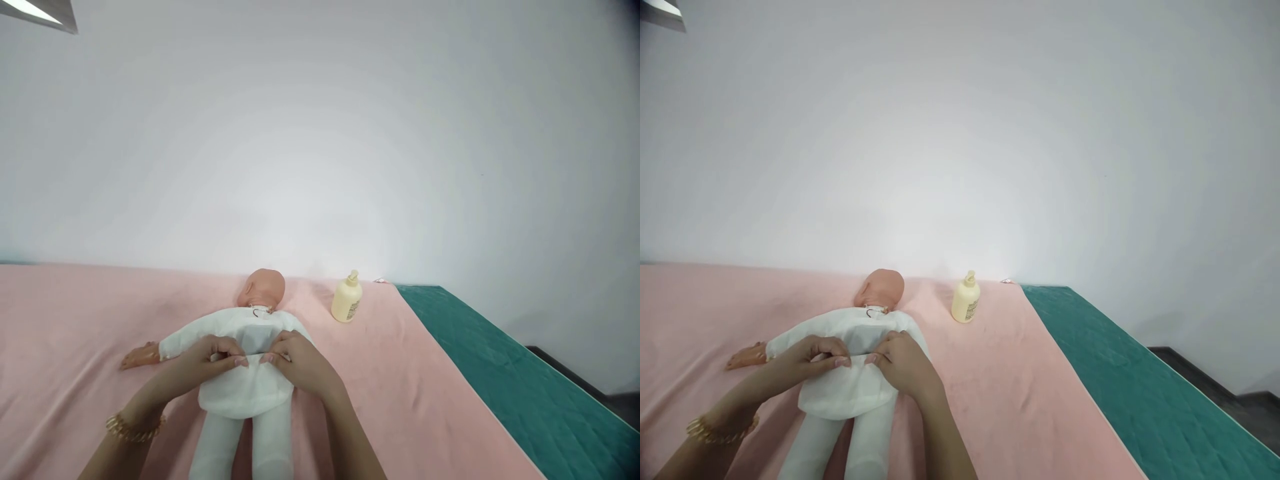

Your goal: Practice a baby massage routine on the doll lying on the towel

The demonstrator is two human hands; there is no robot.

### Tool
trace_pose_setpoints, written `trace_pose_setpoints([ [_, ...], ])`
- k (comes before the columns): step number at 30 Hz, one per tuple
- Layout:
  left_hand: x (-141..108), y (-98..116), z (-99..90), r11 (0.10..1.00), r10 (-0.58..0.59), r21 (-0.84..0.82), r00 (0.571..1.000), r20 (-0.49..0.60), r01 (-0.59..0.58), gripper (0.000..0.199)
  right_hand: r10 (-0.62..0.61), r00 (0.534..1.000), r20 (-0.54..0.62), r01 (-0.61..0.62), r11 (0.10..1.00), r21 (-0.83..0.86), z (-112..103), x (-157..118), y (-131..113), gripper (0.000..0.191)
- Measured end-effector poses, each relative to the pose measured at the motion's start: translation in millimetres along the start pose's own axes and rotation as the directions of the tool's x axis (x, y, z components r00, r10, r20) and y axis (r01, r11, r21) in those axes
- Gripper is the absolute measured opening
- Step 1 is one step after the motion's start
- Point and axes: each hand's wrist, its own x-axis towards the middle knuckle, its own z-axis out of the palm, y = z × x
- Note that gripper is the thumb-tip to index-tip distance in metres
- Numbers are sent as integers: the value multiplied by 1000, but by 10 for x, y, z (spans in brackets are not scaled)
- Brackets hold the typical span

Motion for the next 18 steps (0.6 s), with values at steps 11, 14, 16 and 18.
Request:
trace_pose_setpoints([
  [11,84,-86,76,995,-101,16,988,113,100,44,37,994,101,-37,999,0,61,108,172,20],
  [14,93,-78,84,997,-77,-7,996,55,77,45,-31,995,94,25,998,65,33,113,210,22],
  [16,103,-63,73,996,-65,-59,997,-32,63,50,-61,998,4,60,992,115,34,135,244,23],
  [18,112,-56,64,991,-66,-128,983,-171,45,54,-67,984,-163,92,984,152,75,176,289,21],
])
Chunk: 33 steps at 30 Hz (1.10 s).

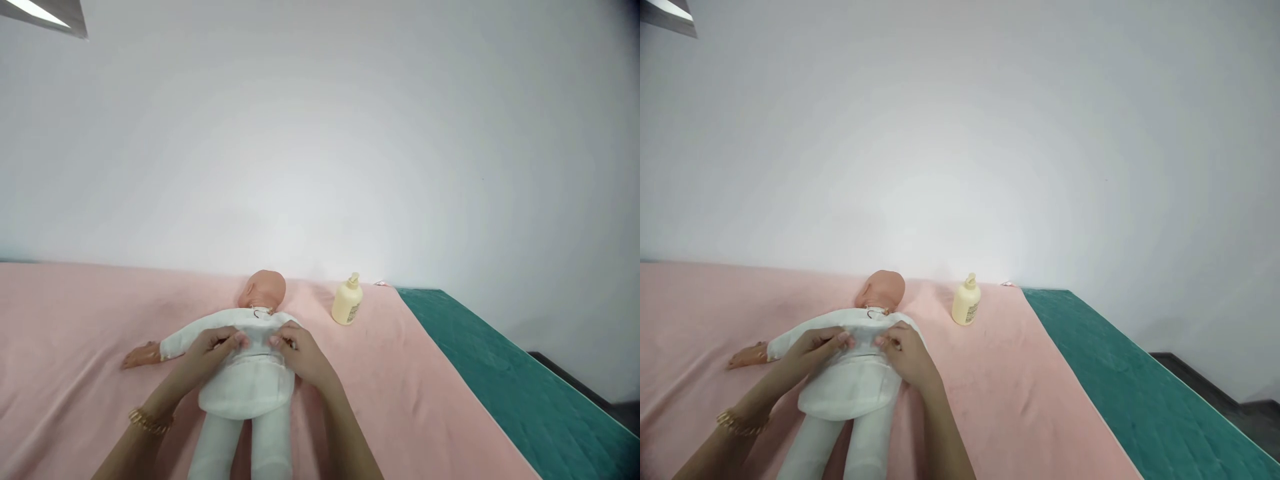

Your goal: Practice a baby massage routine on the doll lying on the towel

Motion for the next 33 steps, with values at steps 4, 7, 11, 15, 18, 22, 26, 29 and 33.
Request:
trace_pose_setpoints([
  [4,23,-77,28,996,39,-66,980,-193,-53,50,-146,972,-182,153,988,26,186,66,153,30],
  [7,56,-195,92,990,140,38,971,-195,-135,48,-196,969,-151,197,980,-7,324,101,260,39],
  [11,108,-281,163,963,215,188,971,-105,-193,45,-152,979,-132,144,987,-70,389,133,313,31],
  [15,138,-268,172,956,202,230,978,-56,-184,43,-116,987,-111,105,989,-101,377,152,274,29],
  [18,140,-242,162,952,198,246,980,-34,-184,42,-114,987,-118,101,989,-112,380,152,254,27],
  [22,129,-262,151,947,226,245,973,-53,-207,44,-147,975,-164,130,985,-109,407,136,289,29],
  [26,144,-390,158,928,282,280,954,-102,-245,52,-148,974,-172,126,983,-135,432,135,353,46],
  [29,169,-491,185,898,302,363,948,-98,-248,54,-162,976,-144,137,976,-167,441,155,381,45],
  [33,186,-515,209,883,234,426,972,-31,-199,53,-143,982,-126,118,974,-191,435,178,367,41],
])
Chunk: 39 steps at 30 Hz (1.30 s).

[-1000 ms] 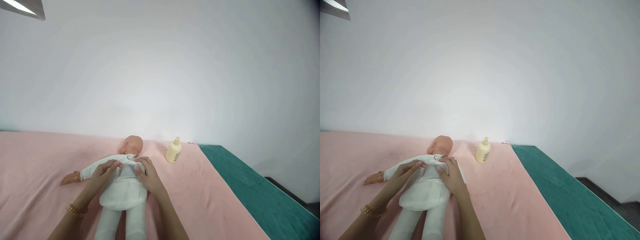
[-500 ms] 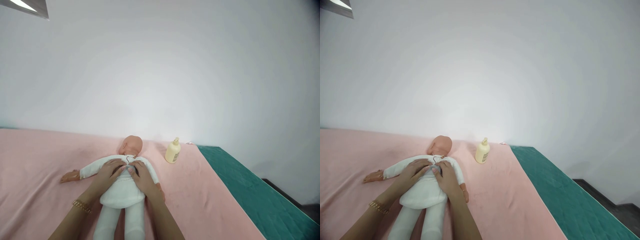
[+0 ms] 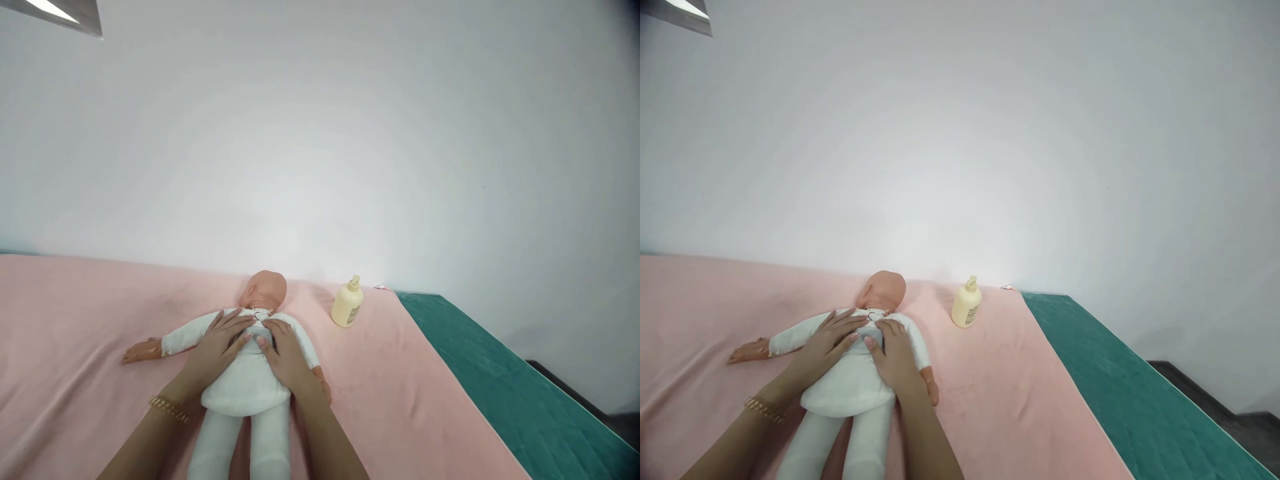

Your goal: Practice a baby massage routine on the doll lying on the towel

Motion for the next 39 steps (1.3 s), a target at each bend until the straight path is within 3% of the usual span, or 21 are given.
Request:
trace_pose_setpoints([
  [6,7,45,-28,1000,-12,4,1000,27,12,50,29,999,23,-29,999,-20,-22,7,-40,41],
  [13,-13,-28,57,1000,0,3,999,-54,0,55,6,1000,30,-5,999,-33,-13,-16,-34,52],
  [22,11,-20,43,1000,-13,-16,1000,-2,13,53,42,998,55,-39,998,-56,-27,9,-51,47],
  [30,-13,-54,112,997,57,55,987,-147,-50,55,-8,1000,19,9,998,-54,-13,-11,-20,52],
  [39,-19,-103,164,995,60,91,994,-93,-52,50,9,999,41,-6,998,-67,-1,0,-11,52],
])
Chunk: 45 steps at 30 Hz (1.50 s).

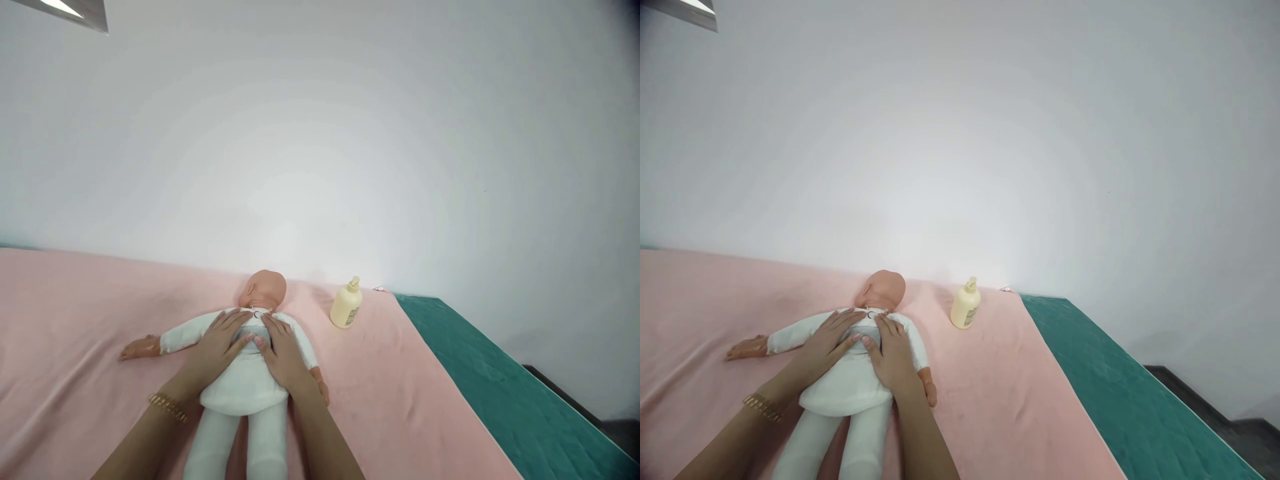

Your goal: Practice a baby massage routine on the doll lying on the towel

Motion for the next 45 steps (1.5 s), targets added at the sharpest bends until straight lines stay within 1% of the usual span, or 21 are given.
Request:
trace_pose_setpoints([
  [3,20,87,-84,998,-46,-34,999,-5,46,56,-26,1000,-15,26,999,34,-44,-1,-6,51],
  [5,38,189,-241,992,-90,-88,996,-2,90,60,-13,1000,-16,14,999,42,-160,-17,-89,51],
  [7,40,314,-482,981,-119,-151,992,40,124,61,28,1000,13,-28,1000,7,-351,-63,-250,49],
  [9,7,448,-771,967,-127,-207,986,106,147,56,55,996,73,-52,998,-42,-577,-146,-459,35],
  [10,-22,513,-914,958,-124,-240,981,152,158,52,69,992,104,-65,997,-49,-684,-197,-562,29],
  [11,-55,575,-1044,949,-110,-266,969,219,168,49,75,987,145,-71,997,-37,-776,-250,-655,27],
  [13,-118,682,-1241,940,-24,-301,908,419,163,42,36,961,275,-40,999,10,-898,-342,-783,25],
  [15,-158,759,-1328,924,47,-335,813,580,185,36,-1,914,406,-13,999,31,-925,-396,-823,22],
  [16,-167,784,-1333,917,62,-344,781,621,201,34,-3,890,456,-8,1000,23,-909,-408,-815,20],
  [17,-170,800,-1318,913,62,-345,763,644,217,33,11,871,491,-14,1000,3,-879,-411,-795,19],
  [19,-161,810,-1254,915,43,-332,763,645,229,31,51,853,520,-32,998,-45,-800,-399,-733,17],
  [23,-118,780,-1107,915,64,-343,765,641,211,28,47,860,508,-22,998,-55,-639,-357,-571,18],
  [28,-59,725,-944,909,82,-352,732,677,224,27,16,875,484,-28,999,16,-445,-308,-370,26],
  [31,-47,724,-861,913,86,-348,732,676,214,30,47,881,471,-55,999,3,-358,-293,-317,33],
  [34,-46,760,-840,922,81,-329,730,678,203,33,85,882,464,-84,996,-23,-339,-293,-324,34],
  [37,-43,780,-895,924,96,-337,741,664,182,34,56,876,479,-67,998,7,-400,-288,-376,29],
  [38,-42,770,-920,922,98,-343,753,651,177,35,36,878,477,-56,998,27,-434,-282,-401,27],
  [40,-39,717,-957,921,86,-351,790,607,170,35,10,897,442,-40,997,59,-507,-263,-453,23],
  [42,-39,626,-958,925,49,-339,830,555,172,34,20,920,392,-50,997,65,-558,-235,-490,21],
  [43,-41,574,-944,928,32,-328,840,542,176,33,34,928,372,-61,996,63,-567,-219,-498,22],
  [45,-49,478,-895,933,10,-304,832,555,191,32,66,930,361,-96,993,64,-548,-185,-487,24],
])
